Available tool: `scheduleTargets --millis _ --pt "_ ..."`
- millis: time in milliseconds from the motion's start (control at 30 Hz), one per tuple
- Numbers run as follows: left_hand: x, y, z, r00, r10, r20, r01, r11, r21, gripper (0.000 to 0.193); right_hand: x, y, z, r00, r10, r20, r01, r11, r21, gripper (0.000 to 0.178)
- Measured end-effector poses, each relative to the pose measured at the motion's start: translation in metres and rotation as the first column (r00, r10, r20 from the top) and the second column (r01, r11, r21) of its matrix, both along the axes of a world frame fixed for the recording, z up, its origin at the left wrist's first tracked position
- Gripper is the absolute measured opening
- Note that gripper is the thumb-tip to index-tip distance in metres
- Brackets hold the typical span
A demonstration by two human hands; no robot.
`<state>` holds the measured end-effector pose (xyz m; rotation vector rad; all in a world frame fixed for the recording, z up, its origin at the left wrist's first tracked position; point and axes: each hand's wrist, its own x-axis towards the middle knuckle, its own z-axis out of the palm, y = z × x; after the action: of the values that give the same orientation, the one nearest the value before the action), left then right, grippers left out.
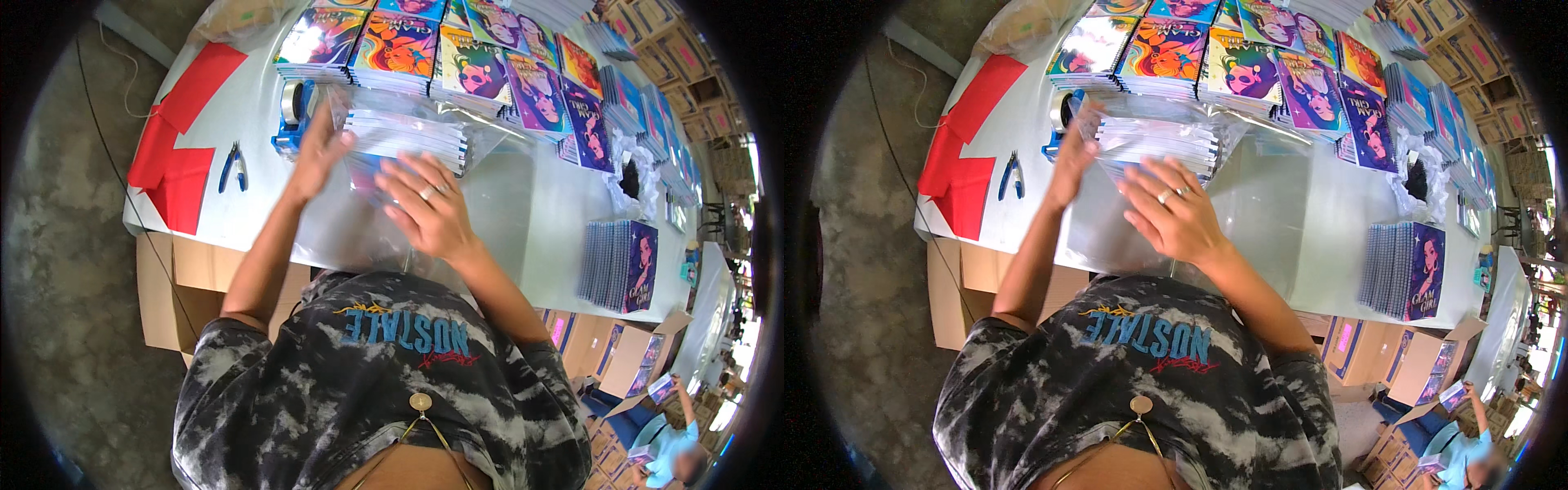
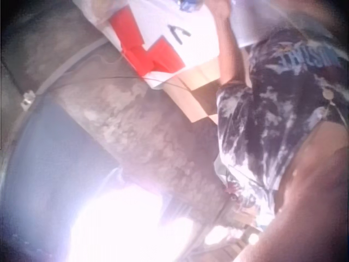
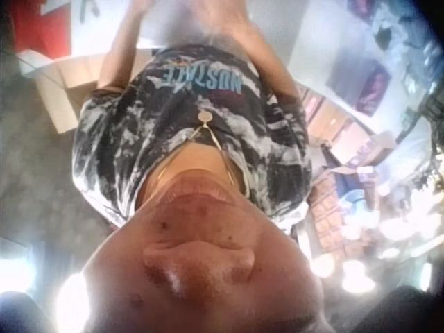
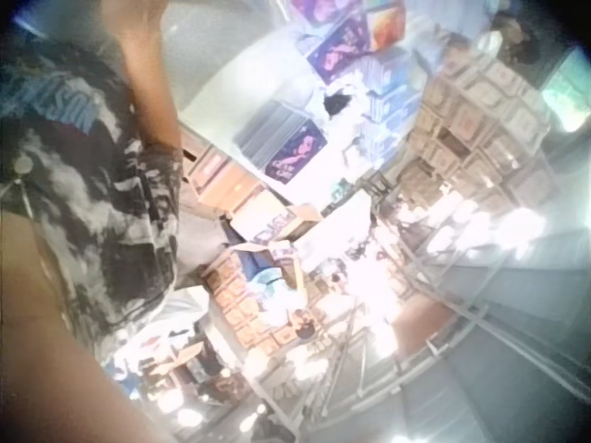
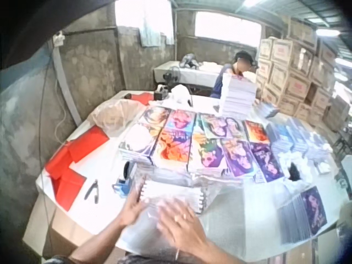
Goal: The person repeatedly places spiral-bound notebooks into clear plastic sleeves, folds the sleeve edges, and stacks the packaged notebooks on the table. The person handles notebooks and plastic sleeves by hand throughout the clip.
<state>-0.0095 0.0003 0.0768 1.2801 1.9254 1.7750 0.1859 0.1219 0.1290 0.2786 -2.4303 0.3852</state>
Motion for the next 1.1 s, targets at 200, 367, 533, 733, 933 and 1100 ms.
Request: scheduleTargets --millis 200,367,533,733,933,1100 --pt "0.064 0.008 0.01 0.942 0.333 -0.041 -0.335 0.941 -0.041 0.047 -0.055 0.019 -0.003 0.898 -0.371 0.237 0.373 0.927 0.039 0.044" --pt "0.078 0.004 0.026 0.618 0.331 -0.713 -0.523 0.85 -0.059 0.026 -0.052 0.012 0.003 0.927 -0.33 -0.178 0.243 0.89 -0.387 0.037" --pt "0.095 0.015 0.041 0.662 0.121 -0.74 -0.413 0.882 -0.226 0.036 -0.01 0.0 -0.02 0.7 -0.704 -0.12 0.58 0.659 -0.479 0.046" --pt "0.085 0.024 0.052 0.952 -0.042 -0.302 -0.034 0.969 -0.243 0.063 -0.014 -0.008 -0.021 0.885 -0.459 0.078 0.465 0.869 -0.17 0.055" --pt "0.014 0.031 0.091 0.997 -0.021 0.072 0.024 0.999 -0.043 0.067 -0.02 -0.013 -0.016 0.865 -0.494 0.091 0.499 0.865 -0.049 0.047" --pt "-0.029 0.072 0.111 0.876 -0.423 -0.233 0.285 0.843 -0.456 0.044 -0.019 -0.013 -0.017 0.867 -0.492 0.08 0.497 0.866 -0.054 0.042"
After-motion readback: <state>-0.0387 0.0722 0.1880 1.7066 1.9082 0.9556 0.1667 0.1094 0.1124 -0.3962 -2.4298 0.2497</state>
